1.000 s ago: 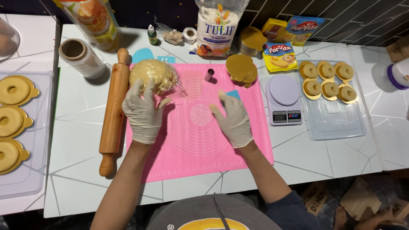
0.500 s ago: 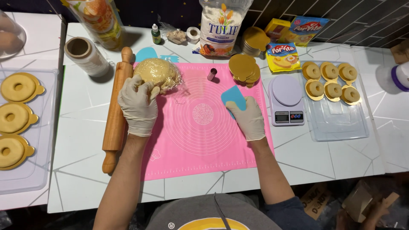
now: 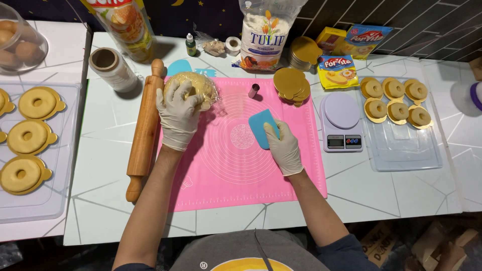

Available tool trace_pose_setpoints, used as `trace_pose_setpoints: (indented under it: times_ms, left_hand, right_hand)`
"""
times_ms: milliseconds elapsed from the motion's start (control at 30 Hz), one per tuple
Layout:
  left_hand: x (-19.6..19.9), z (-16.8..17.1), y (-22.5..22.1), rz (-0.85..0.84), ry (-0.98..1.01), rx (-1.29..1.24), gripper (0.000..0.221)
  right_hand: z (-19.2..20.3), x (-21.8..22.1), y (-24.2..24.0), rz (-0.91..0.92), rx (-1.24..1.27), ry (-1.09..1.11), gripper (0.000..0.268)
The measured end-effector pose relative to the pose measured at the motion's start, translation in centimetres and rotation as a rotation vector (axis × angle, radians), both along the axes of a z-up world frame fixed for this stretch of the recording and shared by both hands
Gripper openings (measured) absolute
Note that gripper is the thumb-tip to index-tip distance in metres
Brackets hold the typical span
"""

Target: Shaping and rolling dough to prepare donuts for baking on a silicone mat

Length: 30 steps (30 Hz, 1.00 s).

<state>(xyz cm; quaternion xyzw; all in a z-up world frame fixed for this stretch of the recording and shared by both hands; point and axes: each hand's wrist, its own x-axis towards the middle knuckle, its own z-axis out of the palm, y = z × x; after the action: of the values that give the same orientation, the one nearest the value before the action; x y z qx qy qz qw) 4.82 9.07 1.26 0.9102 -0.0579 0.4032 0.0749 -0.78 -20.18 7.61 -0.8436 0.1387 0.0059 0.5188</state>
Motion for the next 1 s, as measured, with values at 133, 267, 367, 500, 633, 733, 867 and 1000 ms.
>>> trace_pose_setpoints:
  times_ms: [133, 267, 367, 500, 633, 733, 867, 1000]
  left_hand:
    - [1.4, 2.1, 1.6, -0.139, -0.035, -0.304, 0.029]
    - [1.4, 3.9, 2.2, -0.087, -0.023, -0.433, 0.035]
    - [2.3, 2.2, 2.0, 0.141, 0.084, -0.430, 0.032]
    - [0.2, 7.6, 0.2, 0.022, 0.070, -0.546, 0.017]
    - [-3.0, 7.3, -0.9, -0.015, -0.137, -0.537, 0.031]
    - [-4.6, 3.9, -2.7, 0.087, 0.049, -0.364, 0.006]
    - [-4.7, 0.5, -5.1, 0.384, 0.328, -0.088, 0.068]
    - [-2.9, 0.1, -5.9, 0.360, 0.351, -0.063, 0.071]
  right_hand:
    - [2.6, -0.1, 0.5, 0.008, -0.166, -0.135, 0.043]
    - [0.0, 1.8, -2.3, 0.052, -0.261, -0.350, 0.050]
    - [-0.6, 2.2, -3.2, 0.079, -0.249, -0.292, 0.054]
    - [-0.5, 2.1, -3.0, 0.083, -0.230, -0.260, 0.052]
    - [-2.0, 2.5, -3.6, 0.110, -0.294, -0.286, 0.050]
    - [-3.1, 3.0, -4.2, 0.117, -0.347, -0.317, 0.049]
    - [-3.8, 3.2, -4.5, 0.130, -0.391, -0.340, 0.048]
    - [-4.6, 3.4, -4.9, 0.124, -0.442, -0.375, 0.048]
